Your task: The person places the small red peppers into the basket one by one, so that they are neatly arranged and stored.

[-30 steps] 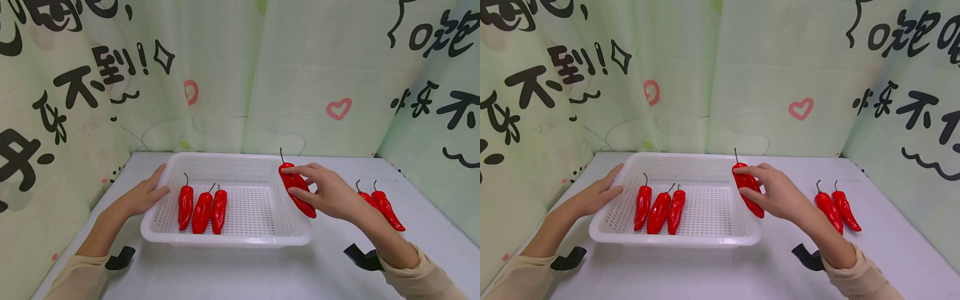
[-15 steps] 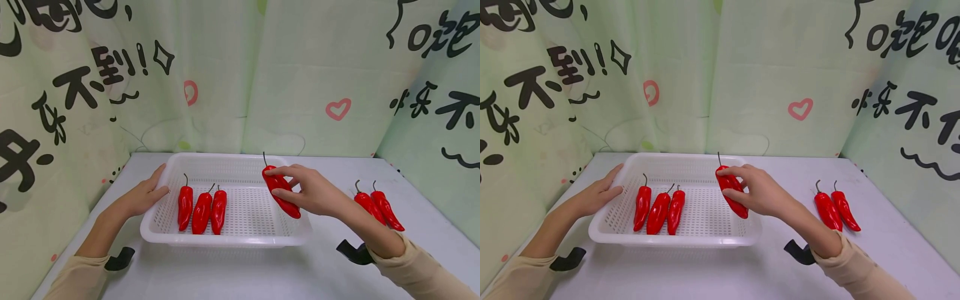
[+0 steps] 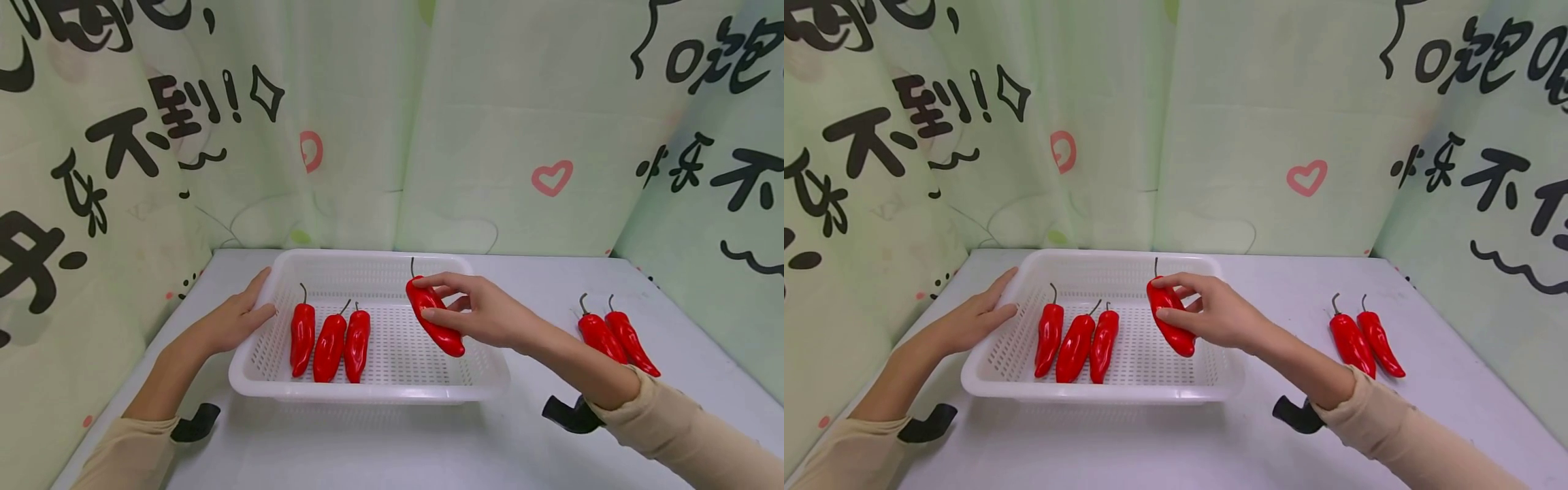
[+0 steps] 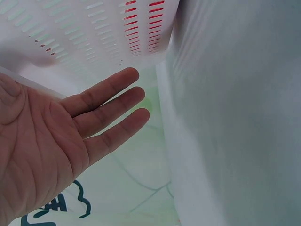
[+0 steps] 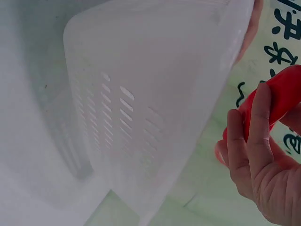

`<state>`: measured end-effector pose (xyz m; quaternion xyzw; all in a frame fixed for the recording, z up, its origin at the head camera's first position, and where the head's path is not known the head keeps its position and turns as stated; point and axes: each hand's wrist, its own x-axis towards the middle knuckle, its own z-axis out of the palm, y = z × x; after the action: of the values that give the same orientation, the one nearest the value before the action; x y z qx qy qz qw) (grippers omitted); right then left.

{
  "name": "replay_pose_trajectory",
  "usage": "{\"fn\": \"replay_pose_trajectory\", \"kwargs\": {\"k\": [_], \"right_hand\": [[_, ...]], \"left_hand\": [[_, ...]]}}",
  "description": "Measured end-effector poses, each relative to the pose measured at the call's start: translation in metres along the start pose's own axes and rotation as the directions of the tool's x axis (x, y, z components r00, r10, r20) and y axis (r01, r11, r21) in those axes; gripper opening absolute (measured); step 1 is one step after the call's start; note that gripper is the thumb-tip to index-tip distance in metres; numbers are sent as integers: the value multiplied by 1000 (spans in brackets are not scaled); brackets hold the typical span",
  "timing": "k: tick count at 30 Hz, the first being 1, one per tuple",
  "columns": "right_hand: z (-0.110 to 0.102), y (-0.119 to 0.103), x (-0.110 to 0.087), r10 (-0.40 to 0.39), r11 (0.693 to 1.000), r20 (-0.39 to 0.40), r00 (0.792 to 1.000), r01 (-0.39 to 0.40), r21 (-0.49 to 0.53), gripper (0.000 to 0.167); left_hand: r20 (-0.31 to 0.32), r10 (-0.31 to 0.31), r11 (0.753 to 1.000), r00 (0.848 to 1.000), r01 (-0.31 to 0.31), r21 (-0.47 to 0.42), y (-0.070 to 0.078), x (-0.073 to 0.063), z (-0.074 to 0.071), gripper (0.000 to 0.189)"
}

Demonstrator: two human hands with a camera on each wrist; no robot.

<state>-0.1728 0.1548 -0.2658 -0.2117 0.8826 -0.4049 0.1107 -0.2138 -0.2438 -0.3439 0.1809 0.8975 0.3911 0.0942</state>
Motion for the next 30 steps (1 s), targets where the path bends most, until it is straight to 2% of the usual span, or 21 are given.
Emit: {"fn": "replay_pose_trajectory", "kwargs": {"k": [5, 11, 19, 30], "right_hand": [[7, -1, 6, 84, 990, 51, 995, -89, 108, 52], [16, -3, 10, 140, 973, 92, 986, -154, 170, 54], [32, -6, 16, 185, 960, 127, 975, -207, 187, 51], [47, -5, 22, 272, 935, 130, 953, -294, 200, 50]], "left_hand": [[-1, -10, 1000, 1000, 10, -3, 1, 0, 0, 78], [-1, -12, 1000, 1000, 12, -10, 1, 0, 0, 78], [-3, -13, 1000, 1000, 13, -2, 0, 0, 0, 79], [-5, -15, 1000, 1000, 15, 13, 1, -1, 0, 79]]}}
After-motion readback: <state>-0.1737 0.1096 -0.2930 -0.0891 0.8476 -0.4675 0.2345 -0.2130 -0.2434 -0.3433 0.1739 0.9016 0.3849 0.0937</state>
